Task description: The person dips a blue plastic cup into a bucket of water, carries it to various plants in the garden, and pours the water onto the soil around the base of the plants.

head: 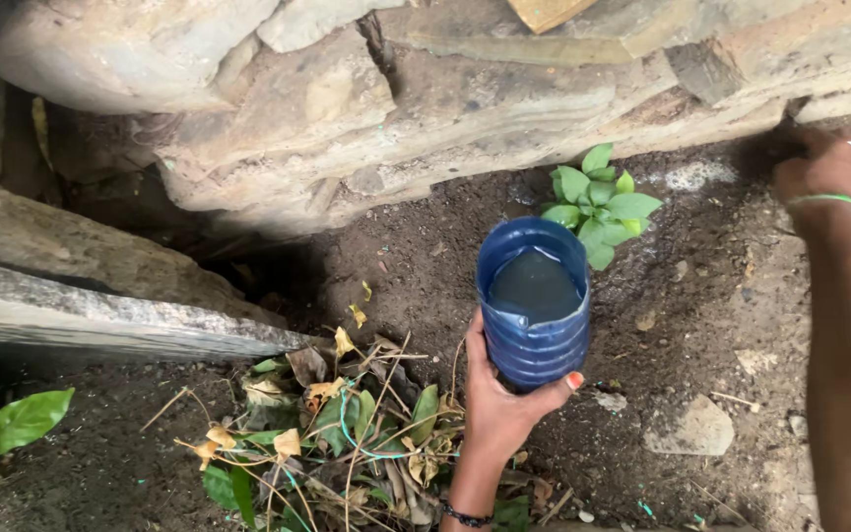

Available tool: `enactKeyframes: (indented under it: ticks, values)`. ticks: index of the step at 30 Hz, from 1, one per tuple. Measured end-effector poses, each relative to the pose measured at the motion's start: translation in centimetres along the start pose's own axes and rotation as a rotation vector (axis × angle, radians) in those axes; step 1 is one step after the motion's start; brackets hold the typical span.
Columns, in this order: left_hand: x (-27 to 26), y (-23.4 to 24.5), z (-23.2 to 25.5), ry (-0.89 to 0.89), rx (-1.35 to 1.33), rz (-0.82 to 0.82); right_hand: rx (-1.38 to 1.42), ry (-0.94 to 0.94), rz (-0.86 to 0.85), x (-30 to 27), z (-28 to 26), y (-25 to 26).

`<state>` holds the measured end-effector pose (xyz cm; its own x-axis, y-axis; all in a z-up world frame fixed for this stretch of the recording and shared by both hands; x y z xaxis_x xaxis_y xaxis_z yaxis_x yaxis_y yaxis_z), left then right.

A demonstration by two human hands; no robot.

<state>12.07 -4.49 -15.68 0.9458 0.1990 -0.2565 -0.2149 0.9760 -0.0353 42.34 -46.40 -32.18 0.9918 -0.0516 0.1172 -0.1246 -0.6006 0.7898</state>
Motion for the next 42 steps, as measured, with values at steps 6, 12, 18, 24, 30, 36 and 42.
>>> enactKeyframes:
  ticks: [6,12,18,24,30,36,42]
  values:
    - [-0.2,-0.1,1.1,-0.009,0.066,-0.005,0.072,-0.274,-0.039,-3.9,-9.9,-1.9]
    - [-1.1,0.3,1.0,-0.009,0.063,0.001,0.230,-0.305,-0.160,-6.0,-14.5,-2.3]
    - [-1.8,0.7,0.8,-0.035,0.031,-0.001,0.086,-0.198,-0.005,-6.3,-10.9,0.4]
    - [-1.8,0.8,0.7,-0.029,0.070,0.010,0.207,-0.499,0.075,-7.8,-9.5,-0.6]
    - [-1.9,1.1,1.2,-0.051,0.062,0.004,0.381,-0.507,0.141,-8.3,-13.9,-1.8]
    - [-2.1,1.2,0.8,-0.016,0.025,0.004,0.489,-0.535,0.030,-9.4,-16.6,-3.0]
    - [-2.2,1.1,0.7,-0.031,0.042,0.002,-0.029,0.114,0.076,-8.4,-18.5,-6.2]
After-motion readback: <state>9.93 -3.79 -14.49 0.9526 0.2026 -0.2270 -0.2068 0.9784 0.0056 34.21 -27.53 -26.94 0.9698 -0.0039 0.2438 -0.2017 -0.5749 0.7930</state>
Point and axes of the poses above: each hand's wrist, its own x-axis towards the middle knuckle, its own y-axis out of the back of the hand, z = x × y, the point moved 9 cm from there along x, towards the middle knuckle, and after that the axes turned 12 degrees about x, right-handed, at the moved point
